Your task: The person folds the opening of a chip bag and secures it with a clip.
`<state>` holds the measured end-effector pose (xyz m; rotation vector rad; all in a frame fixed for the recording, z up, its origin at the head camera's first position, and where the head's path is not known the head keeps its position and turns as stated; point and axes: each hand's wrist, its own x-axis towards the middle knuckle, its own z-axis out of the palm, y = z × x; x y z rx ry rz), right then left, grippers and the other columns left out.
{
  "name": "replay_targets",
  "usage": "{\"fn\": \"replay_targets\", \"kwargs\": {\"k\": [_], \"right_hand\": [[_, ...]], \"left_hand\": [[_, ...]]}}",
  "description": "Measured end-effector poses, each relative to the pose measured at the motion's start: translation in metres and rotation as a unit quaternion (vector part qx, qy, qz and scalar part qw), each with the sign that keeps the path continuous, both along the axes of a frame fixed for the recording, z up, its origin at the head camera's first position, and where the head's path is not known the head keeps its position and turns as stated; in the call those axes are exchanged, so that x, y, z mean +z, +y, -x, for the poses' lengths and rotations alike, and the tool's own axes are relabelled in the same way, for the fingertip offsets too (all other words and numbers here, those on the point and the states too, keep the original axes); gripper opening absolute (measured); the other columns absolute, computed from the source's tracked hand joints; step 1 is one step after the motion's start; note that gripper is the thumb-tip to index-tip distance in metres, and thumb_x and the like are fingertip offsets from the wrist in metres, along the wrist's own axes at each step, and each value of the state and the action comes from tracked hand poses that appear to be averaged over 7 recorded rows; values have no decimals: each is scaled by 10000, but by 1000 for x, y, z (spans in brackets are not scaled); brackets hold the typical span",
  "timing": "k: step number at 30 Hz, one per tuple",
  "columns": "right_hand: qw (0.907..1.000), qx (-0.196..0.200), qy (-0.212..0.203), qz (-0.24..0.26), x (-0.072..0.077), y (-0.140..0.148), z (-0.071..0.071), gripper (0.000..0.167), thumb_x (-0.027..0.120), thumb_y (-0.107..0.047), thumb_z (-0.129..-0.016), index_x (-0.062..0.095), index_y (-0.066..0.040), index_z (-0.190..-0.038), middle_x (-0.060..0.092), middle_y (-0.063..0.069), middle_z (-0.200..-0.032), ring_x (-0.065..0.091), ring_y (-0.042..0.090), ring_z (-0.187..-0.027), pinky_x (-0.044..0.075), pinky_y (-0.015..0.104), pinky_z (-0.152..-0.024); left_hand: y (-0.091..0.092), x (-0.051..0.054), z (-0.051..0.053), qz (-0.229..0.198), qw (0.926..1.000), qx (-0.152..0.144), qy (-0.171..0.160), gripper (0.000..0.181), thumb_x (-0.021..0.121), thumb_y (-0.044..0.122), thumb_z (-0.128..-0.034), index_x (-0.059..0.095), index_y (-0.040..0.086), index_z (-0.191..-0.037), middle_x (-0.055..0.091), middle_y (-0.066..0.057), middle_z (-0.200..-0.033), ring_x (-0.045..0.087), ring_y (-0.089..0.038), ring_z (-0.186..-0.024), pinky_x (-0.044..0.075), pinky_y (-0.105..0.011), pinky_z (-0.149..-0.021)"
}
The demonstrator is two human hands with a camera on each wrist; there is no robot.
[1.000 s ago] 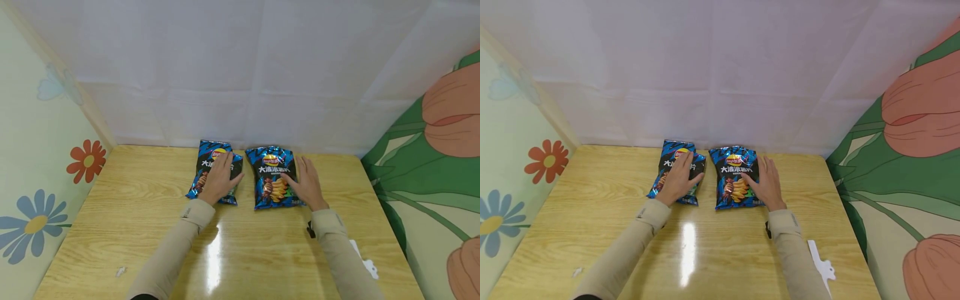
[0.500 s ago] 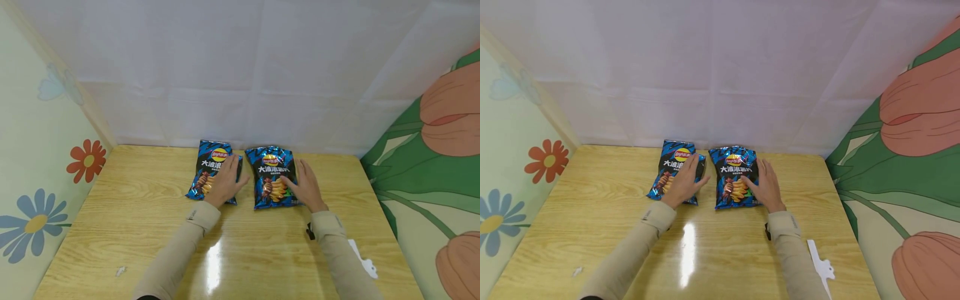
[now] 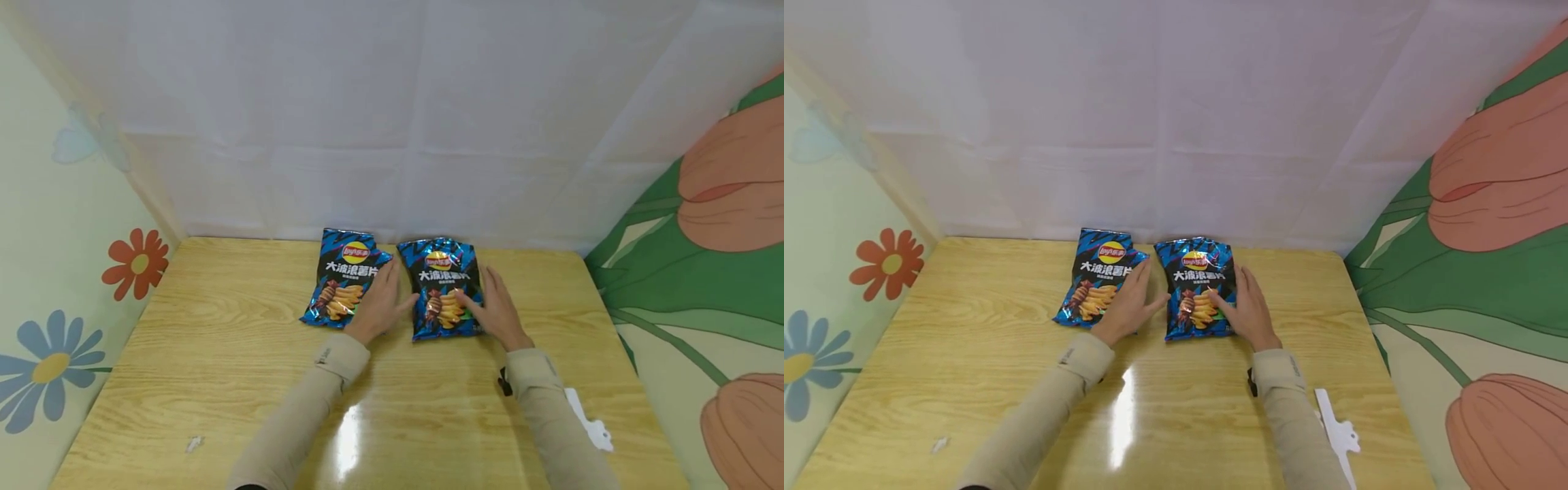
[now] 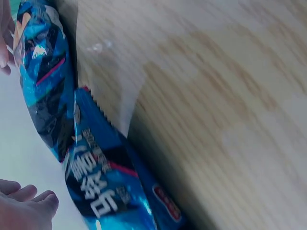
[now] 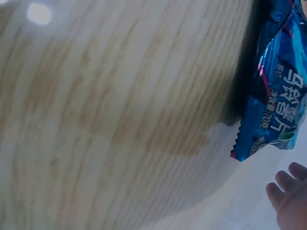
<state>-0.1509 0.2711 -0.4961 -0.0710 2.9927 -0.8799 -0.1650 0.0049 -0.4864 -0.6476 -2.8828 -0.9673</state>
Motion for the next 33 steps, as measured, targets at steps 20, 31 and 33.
{"fn": "replay_targets", "kwargs": {"k": [20, 31, 33], "right_hand": [[9990, 24, -442, 26, -9, -1, -2, 919, 450, -643, -968, 133, -43, -1588, 129, 271, -1629, 214, 498, -1467, 233, 672, -1137], [9976, -75, -656, 191, -12, -2, -3, 921, 417, -686, -956, 169, -59, -1584, 186, 264, -1620, 247, 490, -1459, 237, 662, -1142], [9972, -107, -707, 208, -12, -1, -3, 921, 411, -688, -956, 171, -57, -1583, 182, 265, -1621, 238, 491, -1462, 229, 660, -1147]], "left_hand": [[24, -14, -8, 19, 9976, -175, -674, 833, 529, 477, -1002, 148, 12, -1579, 214, -214, -1622, 278, -341, -1494, 368, -447, -1151], [29, -21, -10, 67, 9974, -325, -642, 831, 553, 483, -988, 190, 16, -1571, 290, -253, -1575, 322, -361, -1463, 337, -450, -1172], [29, -21, -10, 60, 9964, -344, -777, 834, 535, 502, -991, 175, 34, -1579, 290, -254, -1578, 329, -368, -1460, 330, -455, -1176]]}}
